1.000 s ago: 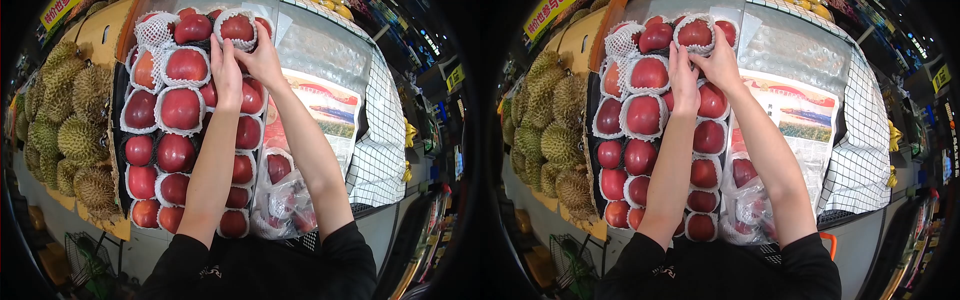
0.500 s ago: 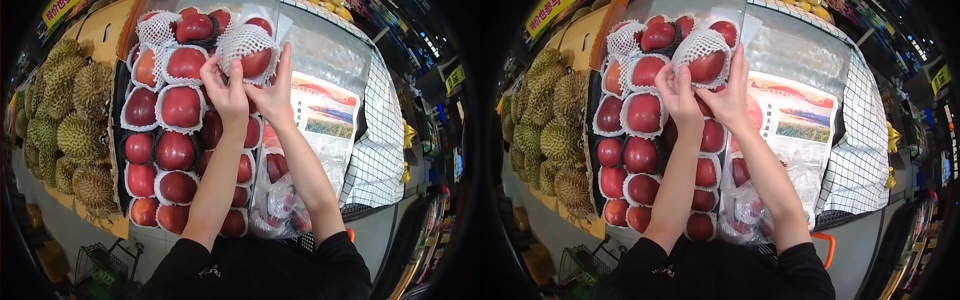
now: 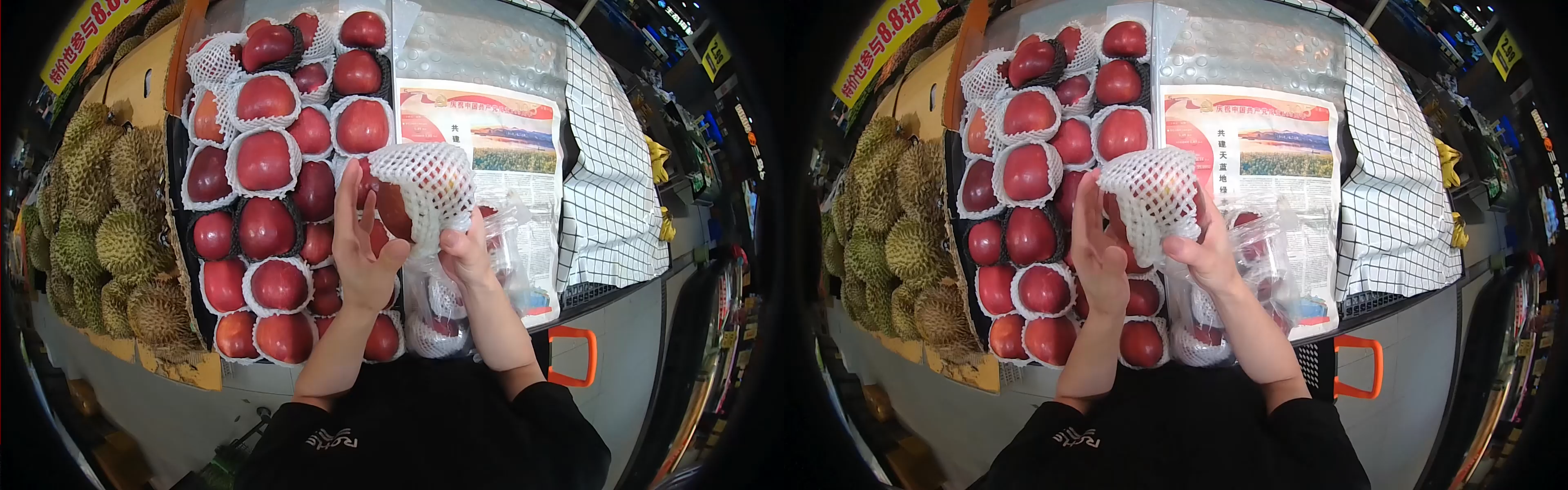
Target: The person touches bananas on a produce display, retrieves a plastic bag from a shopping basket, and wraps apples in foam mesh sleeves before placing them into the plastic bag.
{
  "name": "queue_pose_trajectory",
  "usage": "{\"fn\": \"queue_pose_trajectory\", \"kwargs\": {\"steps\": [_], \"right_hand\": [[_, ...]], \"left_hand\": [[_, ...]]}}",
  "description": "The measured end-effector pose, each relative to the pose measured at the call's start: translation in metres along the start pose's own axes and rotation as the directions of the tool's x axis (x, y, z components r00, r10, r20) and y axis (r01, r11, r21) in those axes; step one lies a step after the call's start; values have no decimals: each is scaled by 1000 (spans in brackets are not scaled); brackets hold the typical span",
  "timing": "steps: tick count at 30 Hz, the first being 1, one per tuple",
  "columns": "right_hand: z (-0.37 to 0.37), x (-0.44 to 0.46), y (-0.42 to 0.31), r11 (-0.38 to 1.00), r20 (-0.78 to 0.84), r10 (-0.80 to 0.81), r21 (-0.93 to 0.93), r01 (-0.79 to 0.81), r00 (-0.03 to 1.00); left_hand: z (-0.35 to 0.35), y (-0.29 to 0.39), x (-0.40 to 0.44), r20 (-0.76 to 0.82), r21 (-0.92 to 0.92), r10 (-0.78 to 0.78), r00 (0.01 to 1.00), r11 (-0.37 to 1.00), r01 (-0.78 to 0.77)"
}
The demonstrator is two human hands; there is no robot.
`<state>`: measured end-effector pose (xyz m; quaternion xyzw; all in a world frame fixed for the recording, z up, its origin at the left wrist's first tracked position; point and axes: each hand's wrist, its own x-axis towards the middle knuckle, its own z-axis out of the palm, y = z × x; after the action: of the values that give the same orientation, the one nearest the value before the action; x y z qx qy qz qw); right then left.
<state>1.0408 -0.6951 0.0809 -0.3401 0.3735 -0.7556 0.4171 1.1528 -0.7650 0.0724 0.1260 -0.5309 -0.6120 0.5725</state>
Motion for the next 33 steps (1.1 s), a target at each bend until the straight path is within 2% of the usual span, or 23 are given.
{"fn": "queue_pose_trajectory", "kwargs": {"steps": [1, 2, 5, 8, 11, 13, 14, 16, 17, 19, 21, 25, 27, 30, 31, 33], "right_hand": [[2, -8, 3, 994, -10, 25, 107, -23, 1000], [1, -14, 6, 994, 2, -4, 110, 4, 1000], [5, -26, 6, 991, -17, 45, 130, -43, 999], [0, -37, 11, 993, -36, 96, 71, -93, 995], [5, -51, 9, 996, -77, 67, 60, -62, 995], [4, -59, 7, 998, -70, 41, 47, -38, 997], [3, -64, 6, 999, -60, 16, 30, -14, 998], [3, -70, 2, 1000, -62, 15, 19, -14, 998], [3, -73, 0, 1000, -55, 16, 4, -16, 998], [2, -81, -1, 1000, -86, -7, -4, 6, 996], [-2, -87, -2, 998, -49, 60, 0, -61, 997], [-3, -94, 2, 996, -78, 78, 47, -74, 994], [1, -98, 1, 991, -153, 135, 42, -130, 979], [4, -100, 1, 990, -215, 133, -8, -138, 968], [3, -101, 1, 991, -217, 131, -6, -136, 967], [1, -103, -1, 988, -145, 130, 98, -116, 981]], "left_hand": [[1, 3, -3, 62, -114, -78, 995, 990, 85], [1, 11, -6, 137, -161, -211, 968, 959, 232], [3, 27, -16, 177, -105, -261, 949, 954, 282], [6, 28, -25, 176, -54, -275, 945, 956, 288], [7, 30, -34, 170, -27, -309, 936, 948, 318], [4, 31, -37, 223, 184, -229, 947, 964, 189], [4, 33, -38, 229, 188, -235, 945, 963, 194], [4, 39, -41, 286, 12, -225, 931, 973, 232], [5, 41, -42, 293, 14, -232, 928, 971, 238], [5, 44, -47, 302, -174, -292, 907, 919, 353], [2, 43, -50, 336, -156, -320, 886, 909, 387], [-1, 40, -56, 319, -125, -424, 848, 868, 481], [-2, 38, -58, 289, -53, -463, 838, 866, 496], [-1, 38, -62, 259, -88, -520, 814, 827, 556], [-1, 39, -64, 261, -86, -521, 813, 826, 557], [-3, 40, -70, 324, -116, -411, 852, 877, 467]]}}
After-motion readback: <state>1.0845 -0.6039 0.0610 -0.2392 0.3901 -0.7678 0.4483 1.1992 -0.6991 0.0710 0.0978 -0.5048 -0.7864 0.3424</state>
